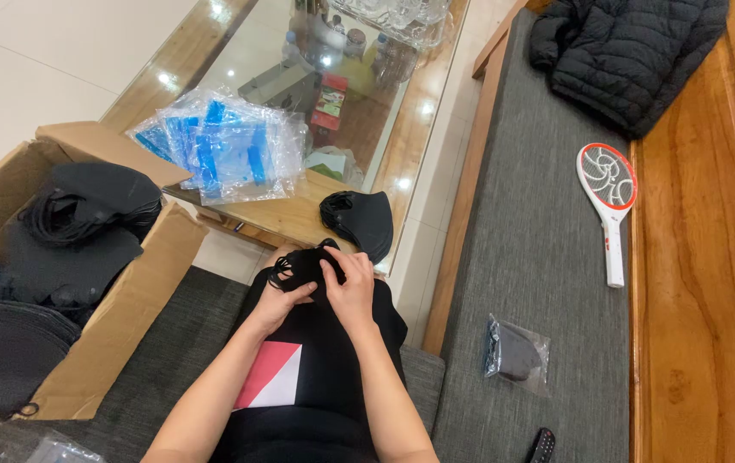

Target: Inspecting and unfolding black fabric face masks from a cardboard box

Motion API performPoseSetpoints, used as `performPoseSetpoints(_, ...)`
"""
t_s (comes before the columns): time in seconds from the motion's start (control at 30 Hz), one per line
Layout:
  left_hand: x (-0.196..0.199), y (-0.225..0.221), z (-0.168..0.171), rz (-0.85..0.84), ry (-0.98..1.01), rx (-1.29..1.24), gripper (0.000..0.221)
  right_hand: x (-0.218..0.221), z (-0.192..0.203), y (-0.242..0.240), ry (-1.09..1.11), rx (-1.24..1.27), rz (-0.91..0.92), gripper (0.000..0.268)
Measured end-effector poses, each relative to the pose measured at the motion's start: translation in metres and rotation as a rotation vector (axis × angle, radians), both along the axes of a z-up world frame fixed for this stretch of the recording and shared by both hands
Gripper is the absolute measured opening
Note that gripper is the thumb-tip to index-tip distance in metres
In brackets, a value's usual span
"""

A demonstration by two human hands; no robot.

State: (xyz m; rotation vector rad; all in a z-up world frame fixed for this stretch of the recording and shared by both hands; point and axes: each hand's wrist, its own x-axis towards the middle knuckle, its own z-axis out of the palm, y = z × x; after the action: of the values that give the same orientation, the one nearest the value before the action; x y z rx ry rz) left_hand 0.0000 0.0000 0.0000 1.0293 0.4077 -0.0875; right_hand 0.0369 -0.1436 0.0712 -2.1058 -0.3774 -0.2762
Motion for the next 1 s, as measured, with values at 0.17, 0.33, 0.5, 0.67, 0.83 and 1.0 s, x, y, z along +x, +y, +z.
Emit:
performPoseSetpoints(0.17,0.003,0.001,-0.016,0.053,0.012,-0.034,0.044,-0.005,-0.014,-0.004,0.046,-0.014,0.027,0.020)
performPoseSetpoints(0.33,0.009,-0.001,-0.048,0.076,0.025,-0.062,0.046,-0.009,-0.032,-0.006,0.072,-0.008,0.028,0.020)
performPoseSetpoints(0.5,0.006,-0.004,-0.032,0.096,0.025,-0.054,0.046,-0.013,-0.035,-0.003,0.055,-0.052,0.038,0.019)
performPoseSetpoints(0.67,0.007,-0.005,-0.046,0.102,0.014,-0.064,0.045,-0.008,-0.047,-0.007,0.081,-0.072,0.002,0.020)
performPoseSetpoints(0.83,0.006,-0.007,-0.049,0.092,0.010,-0.050,0.042,-0.001,-0.050,-0.008,0.044,-0.065,-0.069,0.017)
performPoseSetpoints(1.0,0.006,-0.007,-0.040,0.105,0.002,-0.051,0.039,0.020,-0.004,-0.005,-0.039,0.180,-0.065,0.014)
